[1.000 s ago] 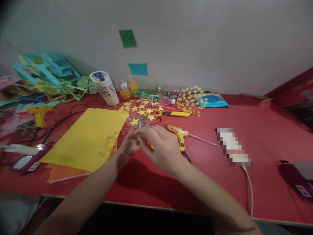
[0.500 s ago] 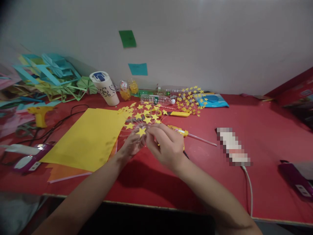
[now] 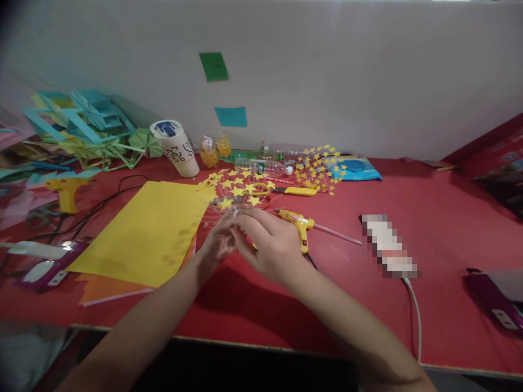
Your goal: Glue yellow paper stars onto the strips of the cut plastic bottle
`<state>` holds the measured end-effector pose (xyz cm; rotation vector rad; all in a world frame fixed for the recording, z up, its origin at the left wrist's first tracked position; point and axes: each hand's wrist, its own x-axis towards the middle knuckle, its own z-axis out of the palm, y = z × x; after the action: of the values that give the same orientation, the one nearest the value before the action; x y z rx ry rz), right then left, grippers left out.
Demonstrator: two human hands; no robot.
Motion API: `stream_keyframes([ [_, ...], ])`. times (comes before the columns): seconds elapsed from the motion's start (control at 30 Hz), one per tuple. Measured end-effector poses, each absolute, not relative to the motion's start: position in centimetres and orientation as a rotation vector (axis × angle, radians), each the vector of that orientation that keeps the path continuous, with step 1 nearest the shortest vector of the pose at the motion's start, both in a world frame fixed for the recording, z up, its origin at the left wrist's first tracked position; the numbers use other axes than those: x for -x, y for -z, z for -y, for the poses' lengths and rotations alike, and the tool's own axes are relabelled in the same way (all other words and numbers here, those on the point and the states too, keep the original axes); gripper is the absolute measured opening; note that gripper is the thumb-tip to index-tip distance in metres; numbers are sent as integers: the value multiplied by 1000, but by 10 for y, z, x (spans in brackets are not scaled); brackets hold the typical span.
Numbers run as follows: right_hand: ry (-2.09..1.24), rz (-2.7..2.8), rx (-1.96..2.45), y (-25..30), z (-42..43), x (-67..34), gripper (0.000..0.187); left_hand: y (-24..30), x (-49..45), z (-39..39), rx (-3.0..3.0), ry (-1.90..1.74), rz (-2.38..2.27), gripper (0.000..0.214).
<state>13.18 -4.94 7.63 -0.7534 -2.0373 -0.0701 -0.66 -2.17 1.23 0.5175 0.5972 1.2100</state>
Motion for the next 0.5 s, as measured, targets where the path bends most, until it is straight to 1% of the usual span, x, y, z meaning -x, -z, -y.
stream_keyframes([
  [0.13, 136, 2042, 763, -76, 48, -132, 10, -12, 8, 21, -492, -1215, -604, 23],
  [0.33, 247, 2037, 715, -84, 52, -135, 10, -13, 10, 19, -430, -1219, -601, 30],
  [0.5, 294, 2039, 699, -88, 51, -136, 11, -13, 13, 16, -389, -1220, -609, 29],
])
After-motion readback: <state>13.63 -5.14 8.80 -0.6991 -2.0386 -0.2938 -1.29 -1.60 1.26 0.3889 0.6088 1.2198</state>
